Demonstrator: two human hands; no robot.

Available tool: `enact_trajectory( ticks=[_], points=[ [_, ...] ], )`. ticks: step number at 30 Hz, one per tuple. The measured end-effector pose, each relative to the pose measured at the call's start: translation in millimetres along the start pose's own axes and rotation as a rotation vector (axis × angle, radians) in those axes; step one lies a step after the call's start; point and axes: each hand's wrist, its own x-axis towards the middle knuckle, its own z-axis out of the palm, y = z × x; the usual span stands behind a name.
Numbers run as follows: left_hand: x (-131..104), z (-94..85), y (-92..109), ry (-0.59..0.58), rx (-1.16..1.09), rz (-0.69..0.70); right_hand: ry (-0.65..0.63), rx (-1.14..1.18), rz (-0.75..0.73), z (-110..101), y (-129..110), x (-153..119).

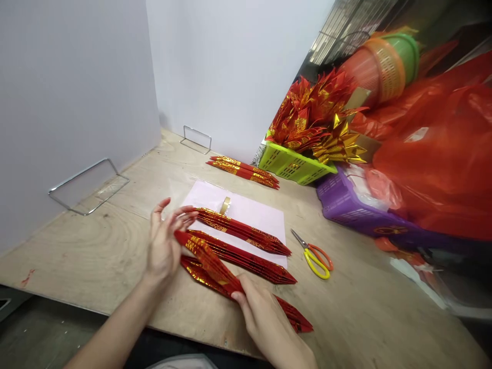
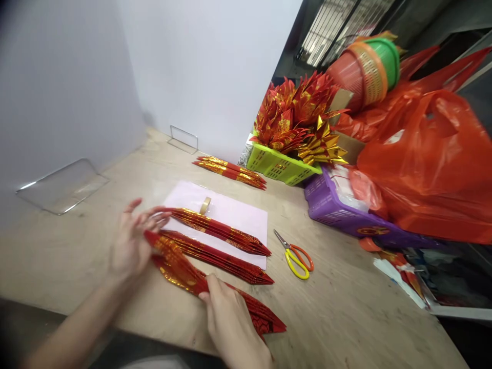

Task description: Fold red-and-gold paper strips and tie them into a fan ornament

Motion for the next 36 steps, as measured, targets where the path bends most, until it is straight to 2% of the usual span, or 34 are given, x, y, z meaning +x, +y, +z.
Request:
enact_trajectory(
  ticks=[2, 3, 6, 8, 10, 13, 16, 20, 28, 36],
  points=[
    [1, -26.5, 20, -0.045, 0.180, 0.037, -0.016, -0.126, -0.023, 4, 1, -9],
    [-1, -38.3, 29, -0.105, 0.334, 0.060, -0.009, -0.189, -0.043, 8, 1, -13],
    [-13, -59.9, 46, -0.436, 0.843, 0.147, 0.079, -0.353, -0.139, 27, 3, -18],
    [-23, -61.6, 48, -0.666, 1.021, 0.164, 0.167, -0.434, -0.186, 39, 5, -18],
    [-31, -56.8, 45, -0.833, 1.103, 0.163, 0.245, -0.487, -0.207, 48, 6, -18],
    [-38, -48.3, 39, -0.996, 1.185, 0.165, 0.295, -0.492, -0.218, 59, 6, -20],
    [-42, -47.3, 36, -1.128, 1.280, 0.171, 0.306, -0.450, -0.226, 69, 6, -23],
    [-46, -53.2, 27, -1.176, 1.397, 0.247, 0.378, -0.448, -0.200, 75, 12, -23],
    [-48, -52.8, 7, -1.058, 1.545, 0.429, 0.417, -0.446, -0.216, 63, 22, -9],
    [-46, -56.9, 13, -1.095, 1.558, 0.362, 0.366, -0.459, -0.196, 72, 16, -8]
  ],
)
